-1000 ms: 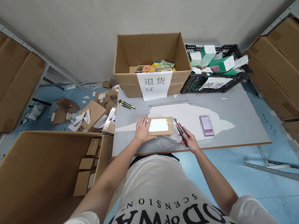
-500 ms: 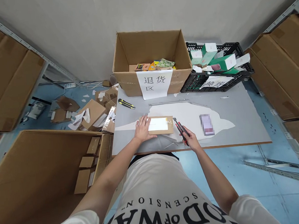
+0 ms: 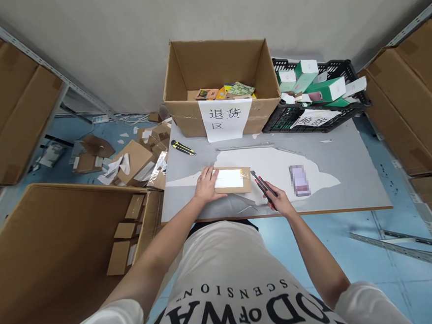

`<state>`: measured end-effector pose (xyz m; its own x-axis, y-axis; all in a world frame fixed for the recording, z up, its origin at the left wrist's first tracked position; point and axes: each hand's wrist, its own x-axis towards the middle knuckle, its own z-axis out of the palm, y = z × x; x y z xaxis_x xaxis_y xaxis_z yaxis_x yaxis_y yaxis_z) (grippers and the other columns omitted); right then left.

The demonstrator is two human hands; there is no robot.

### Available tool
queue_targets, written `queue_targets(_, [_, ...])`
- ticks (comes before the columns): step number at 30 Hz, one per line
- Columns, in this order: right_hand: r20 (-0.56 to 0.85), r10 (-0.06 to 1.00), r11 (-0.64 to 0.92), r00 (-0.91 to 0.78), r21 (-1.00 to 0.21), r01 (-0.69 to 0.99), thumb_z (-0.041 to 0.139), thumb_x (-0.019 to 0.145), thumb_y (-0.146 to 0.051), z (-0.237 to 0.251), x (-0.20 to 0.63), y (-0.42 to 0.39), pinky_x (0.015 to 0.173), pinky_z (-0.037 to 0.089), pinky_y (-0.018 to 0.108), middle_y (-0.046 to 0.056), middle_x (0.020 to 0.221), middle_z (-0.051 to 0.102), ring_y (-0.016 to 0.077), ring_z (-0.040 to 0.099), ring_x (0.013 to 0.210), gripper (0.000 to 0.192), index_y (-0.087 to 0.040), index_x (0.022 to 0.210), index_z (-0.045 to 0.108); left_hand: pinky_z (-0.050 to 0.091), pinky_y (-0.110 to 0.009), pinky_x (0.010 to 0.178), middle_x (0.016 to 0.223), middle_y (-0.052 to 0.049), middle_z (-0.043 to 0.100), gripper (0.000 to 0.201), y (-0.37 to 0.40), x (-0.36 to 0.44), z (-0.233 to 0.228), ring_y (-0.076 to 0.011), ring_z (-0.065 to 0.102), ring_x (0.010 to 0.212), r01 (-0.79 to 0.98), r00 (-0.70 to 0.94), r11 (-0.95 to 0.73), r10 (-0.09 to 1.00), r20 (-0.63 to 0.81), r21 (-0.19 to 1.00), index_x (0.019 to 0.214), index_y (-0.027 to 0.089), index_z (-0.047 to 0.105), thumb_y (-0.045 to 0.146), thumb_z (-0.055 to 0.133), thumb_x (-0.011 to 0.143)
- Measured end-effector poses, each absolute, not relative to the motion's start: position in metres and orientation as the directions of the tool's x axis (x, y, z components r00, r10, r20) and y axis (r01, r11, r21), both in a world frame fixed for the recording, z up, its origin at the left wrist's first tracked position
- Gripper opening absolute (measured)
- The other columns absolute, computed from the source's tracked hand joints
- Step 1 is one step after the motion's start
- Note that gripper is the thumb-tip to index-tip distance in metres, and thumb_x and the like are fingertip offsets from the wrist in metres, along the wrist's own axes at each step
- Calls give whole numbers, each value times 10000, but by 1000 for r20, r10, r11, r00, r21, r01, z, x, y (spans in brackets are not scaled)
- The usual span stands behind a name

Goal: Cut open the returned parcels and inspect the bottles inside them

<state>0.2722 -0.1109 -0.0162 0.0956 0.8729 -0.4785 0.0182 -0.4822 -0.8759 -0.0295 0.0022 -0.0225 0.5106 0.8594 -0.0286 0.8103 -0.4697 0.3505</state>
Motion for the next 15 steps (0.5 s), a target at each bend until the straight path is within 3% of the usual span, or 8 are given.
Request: queue_targets(15, [-555, 828, -549, -79, -831, 92, 580, 790, -536, -15, 277, -144, 309, 301, 201, -12, 708, 598, 49, 397, 354, 700, -232, 1397, 413, 299, -492, 1059, 1469, -199, 299, 1116, 4, -28, -23, -380, 203, 1374, 811, 501, -458, 865, -26, 364, 1396, 123, 350, 700, 714, 512])
